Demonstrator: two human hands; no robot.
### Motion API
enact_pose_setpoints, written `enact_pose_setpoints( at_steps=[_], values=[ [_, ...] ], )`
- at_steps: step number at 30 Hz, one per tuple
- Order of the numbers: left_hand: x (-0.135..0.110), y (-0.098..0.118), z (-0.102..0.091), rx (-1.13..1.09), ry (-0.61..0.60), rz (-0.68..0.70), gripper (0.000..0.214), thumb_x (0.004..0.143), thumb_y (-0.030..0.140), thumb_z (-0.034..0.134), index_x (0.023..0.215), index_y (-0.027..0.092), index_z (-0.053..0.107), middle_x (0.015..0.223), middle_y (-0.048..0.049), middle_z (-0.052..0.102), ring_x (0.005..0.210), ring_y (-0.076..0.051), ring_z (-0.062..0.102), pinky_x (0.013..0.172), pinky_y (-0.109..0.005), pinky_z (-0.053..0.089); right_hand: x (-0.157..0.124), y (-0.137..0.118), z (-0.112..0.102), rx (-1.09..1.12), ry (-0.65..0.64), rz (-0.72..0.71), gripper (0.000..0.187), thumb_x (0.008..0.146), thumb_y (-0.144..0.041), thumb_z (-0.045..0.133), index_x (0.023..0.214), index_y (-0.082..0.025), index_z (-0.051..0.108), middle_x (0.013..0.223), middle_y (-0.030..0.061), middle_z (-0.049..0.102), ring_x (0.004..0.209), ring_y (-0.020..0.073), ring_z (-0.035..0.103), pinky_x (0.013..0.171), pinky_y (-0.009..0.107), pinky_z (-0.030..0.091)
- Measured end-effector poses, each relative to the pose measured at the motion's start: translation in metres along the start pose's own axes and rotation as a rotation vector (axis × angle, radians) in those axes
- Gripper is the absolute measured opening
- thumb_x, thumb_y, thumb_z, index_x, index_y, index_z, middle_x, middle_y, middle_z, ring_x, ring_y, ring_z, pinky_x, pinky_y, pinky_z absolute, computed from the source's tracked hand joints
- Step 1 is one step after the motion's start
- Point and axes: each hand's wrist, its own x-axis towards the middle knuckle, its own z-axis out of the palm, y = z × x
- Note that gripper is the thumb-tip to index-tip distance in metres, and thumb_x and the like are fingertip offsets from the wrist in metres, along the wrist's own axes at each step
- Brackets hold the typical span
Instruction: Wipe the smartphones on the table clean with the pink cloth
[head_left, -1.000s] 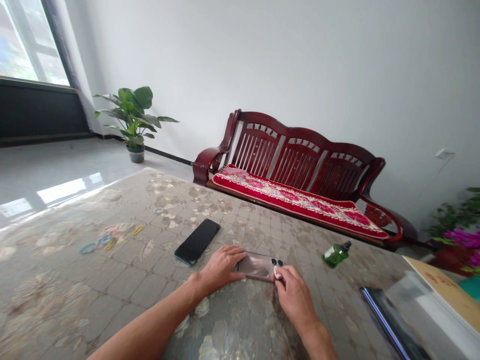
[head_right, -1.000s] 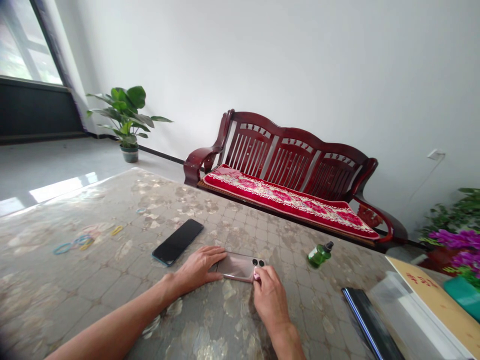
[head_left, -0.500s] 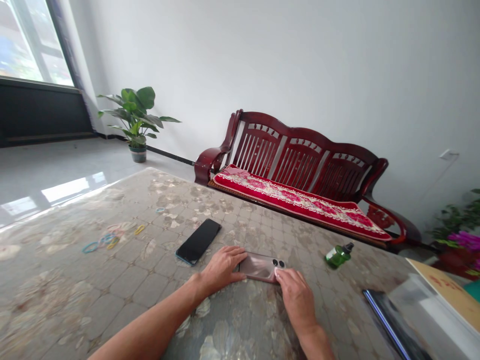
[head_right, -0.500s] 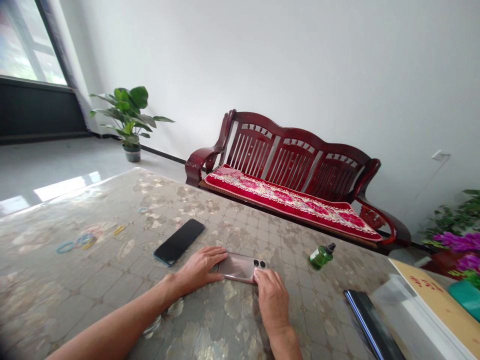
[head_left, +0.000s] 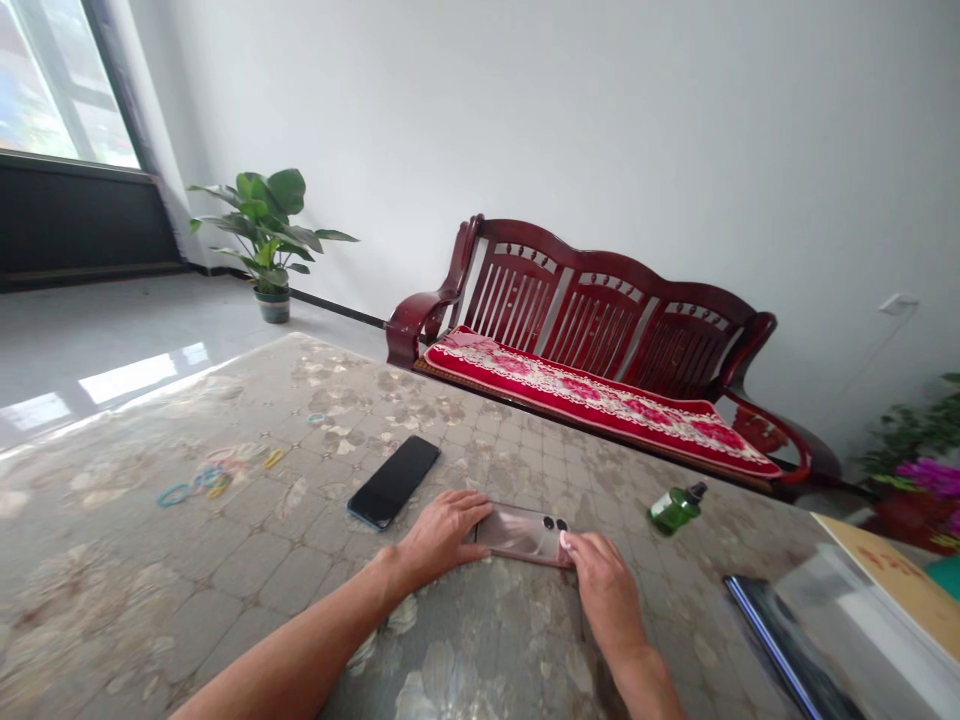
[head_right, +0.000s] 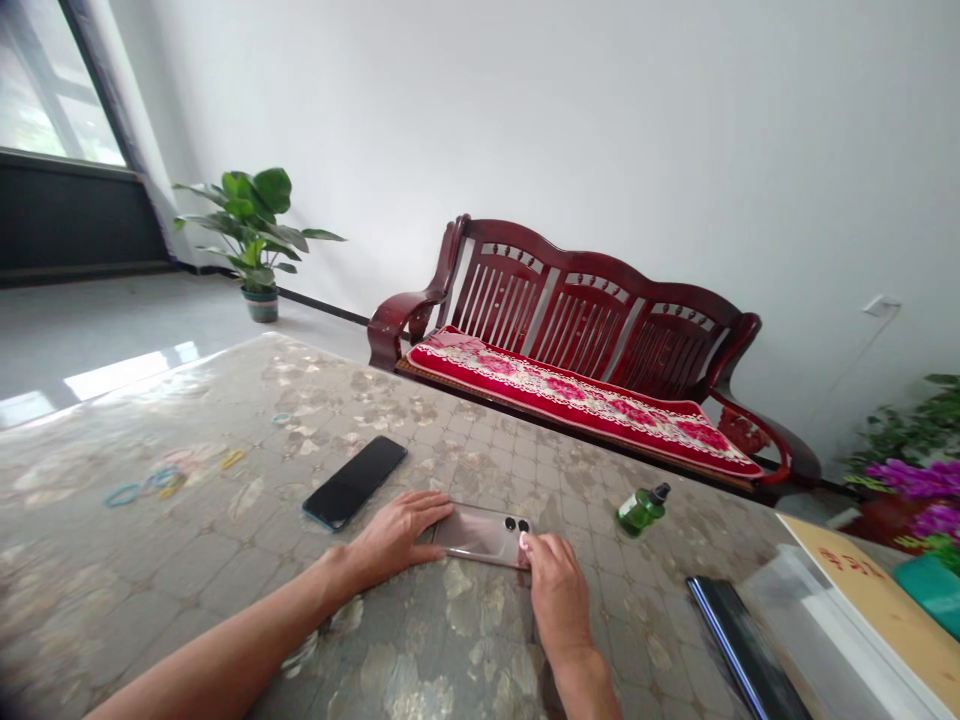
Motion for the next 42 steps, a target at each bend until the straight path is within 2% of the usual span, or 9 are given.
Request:
enact_pose_setpoints(
  at_steps=[7,10,16,19,23,28,33,38,42],
  values=[
    [0.000,0.002,-0.002,0.011,0.003,0.011,0.052,0.080,0.037,0.075,0.126,0.018,0.061,0.133,-0.0119,0.061,0.123,-0.030,0.056,0.104,-0.041,0.042,0.002,-0.037,0.010,0.047,-0.048,-0.122,0.026,0.101,-0.021,0.039,0.101,-0.025,0.065,0.089,0.0021,0.064,0.084,0.0181,0.059,0.077,0.029,0.044],
    [0.000,0.001,-0.002,0.018,0.004,0.007,0.052,0.080,0.037,0.075,0.127,0.018,0.060,0.133,-0.0114,0.061,0.124,-0.029,0.055,0.105,-0.042,0.041,0.001,-0.034,0.005,0.029,-0.051,-0.128,0.025,0.101,-0.021,0.039,0.102,-0.025,0.064,0.091,0.0023,0.064,0.085,0.0184,0.058,0.078,0.030,0.043],
    [0.000,0.002,-0.002,0.024,-0.013,0.009,0.050,0.081,0.037,0.074,0.126,0.020,0.060,0.133,-0.0117,0.061,0.123,-0.029,0.055,0.104,-0.041,0.041,0.001,-0.011,-0.009,-0.125,0.036,-0.027,0.026,0.100,-0.022,0.040,0.094,-0.024,0.066,0.082,0.0028,0.065,0.077,0.0202,0.055,0.072,0.032,0.040],
    [0.001,0.003,-0.003,0.022,-0.006,0.006,0.049,0.080,0.035,0.074,0.125,0.020,0.061,0.133,-0.0114,0.061,0.123,-0.028,0.056,0.104,-0.041,0.041,0.002,-0.023,-0.006,-0.116,0.056,-0.078,0.026,0.100,-0.020,0.040,0.094,-0.024,0.066,0.082,0.0033,0.065,0.079,0.0204,0.054,0.073,0.032,0.040],
    [0.000,0.002,-0.002,0.011,0.008,-0.003,0.048,0.080,0.033,0.074,0.125,0.019,0.061,0.133,-0.0118,0.061,0.122,-0.029,0.056,0.105,-0.041,0.041,0.000,-0.035,-0.002,-0.054,0.010,-0.191,0.030,0.100,-0.016,0.037,0.102,-0.025,0.065,0.087,0.0029,0.064,0.083,0.0202,0.054,0.077,0.032,0.040],
    [0.000,0.002,-0.001,0.003,0.006,-0.006,0.050,0.080,0.033,0.074,0.126,0.019,0.061,0.133,-0.0120,0.061,0.123,-0.029,0.055,0.105,-0.042,0.041,0.001,-0.006,-0.009,-0.089,-0.035,-0.089,0.026,0.099,-0.018,0.039,0.093,-0.024,0.064,0.085,0.0030,0.064,0.081,0.0204,0.054,0.075,0.032,0.040],
    [0.000,0.003,-0.003,0.006,-0.007,-0.006,0.049,0.080,0.033,0.074,0.126,0.020,0.061,0.134,-0.0109,0.060,0.124,-0.029,0.055,0.105,-0.042,0.041,0.022,0.025,-0.005,-0.123,-0.036,0.017,0.026,0.099,-0.021,0.040,0.092,-0.024,0.065,0.088,0.0043,0.067,0.083,0.0215,0.055,0.075,0.033,0.040],
    [-0.001,0.001,-0.001,0.008,-0.006,-0.005,0.050,0.081,0.034,0.073,0.127,0.020,0.060,0.135,-0.0110,0.060,0.124,-0.029,0.054,0.105,-0.042,0.041,0.039,0.028,0.005,-0.105,-0.104,0.021,0.030,0.098,-0.022,0.039,0.086,-0.025,0.066,0.086,0.0037,0.068,0.081,0.0206,0.055,0.073,0.032,0.040],
    [0.000,0.000,-0.001,0.007,-0.007,0.008,0.049,0.082,0.036,0.071,0.127,0.020,0.060,0.134,-0.0110,0.060,0.124,-0.028,0.055,0.105,-0.041,0.041,0.030,0.028,0.004,-0.117,-0.119,0.037,0.031,0.099,-0.025,0.038,0.086,-0.025,0.067,0.085,0.0035,0.068,0.081,0.0201,0.056,0.073,0.032,0.040]
  ],
)
